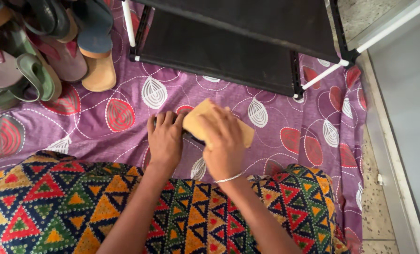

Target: The person sits on a patterned mat and wipes several pairs of sandals and flip-flops with a cloth. They clean each shoe individually, turning them over to wipe the soles, then place the cleaned shoes on a nearby black shoe rack.

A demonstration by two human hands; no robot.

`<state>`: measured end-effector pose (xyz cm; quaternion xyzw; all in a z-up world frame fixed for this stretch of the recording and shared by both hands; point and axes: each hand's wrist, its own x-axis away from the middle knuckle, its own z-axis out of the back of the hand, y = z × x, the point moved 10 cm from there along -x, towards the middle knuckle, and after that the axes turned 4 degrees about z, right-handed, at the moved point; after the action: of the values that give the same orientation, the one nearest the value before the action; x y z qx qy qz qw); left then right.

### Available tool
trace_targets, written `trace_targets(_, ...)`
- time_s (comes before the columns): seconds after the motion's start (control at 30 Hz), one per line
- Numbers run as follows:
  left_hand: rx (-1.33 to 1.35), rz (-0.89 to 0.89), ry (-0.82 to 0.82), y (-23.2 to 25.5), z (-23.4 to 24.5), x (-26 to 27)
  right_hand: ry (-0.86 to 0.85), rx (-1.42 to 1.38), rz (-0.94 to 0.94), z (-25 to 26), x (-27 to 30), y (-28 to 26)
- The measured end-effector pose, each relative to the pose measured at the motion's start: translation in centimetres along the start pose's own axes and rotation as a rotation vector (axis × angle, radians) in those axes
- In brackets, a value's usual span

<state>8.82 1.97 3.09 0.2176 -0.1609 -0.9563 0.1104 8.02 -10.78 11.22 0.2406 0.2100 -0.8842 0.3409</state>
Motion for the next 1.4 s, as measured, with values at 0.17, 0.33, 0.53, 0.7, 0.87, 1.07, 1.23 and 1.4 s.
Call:
trace_targets(0.17, -0.028, -0.025, -0.083, 0.3, -0.9, -0.2, 0.008, 0.073, 0.112, -0.8, 1.0, -0.7)
trace_targets(0.33, 0.109, -0.007, -0.144, 0.3, -0.5, -0.4, 0.134, -0.053, -0.105, 2.3, 3.8, 5.8)
trace_targets(0.53, 0.111, 0.037, -0.217, 0.3, -0.6, -0.7, 0.249, -0.087, -0.345, 4.5, 4.5, 7.8)
trace_targets(0.7, 0.139, 0.036, -0.211, -0.1, -1.4, -0.5, 0.151, 0.011, -0.103, 2.2, 2.3, 0.8)
trace_targets(0.87, 0.348, 0.128, -0.251, -2.0, -3.5, -1.4, 0.169, -0.011, -0.124, 2.3, 3.5, 2.3)
trace_targets(1.07, 0.287, 0.078, -0.164, -1.5, -3.1, -1.0, 0.295, -0.195, -0.47, 3.7, 5.7, 9.3)
trace_targets(1.23, 0.137, -0.016, -0.12, -0.3, -2.2, -0.3, 0.277, -0.017, -0.15, 2.7, 3.0, 3.4)
trace_targets(1.4, 0.122, -0.027, -0.115, -0.1, -1.4, -0.5, 0.05, 0.081, -0.112, 0.2, 3.5, 1.5)
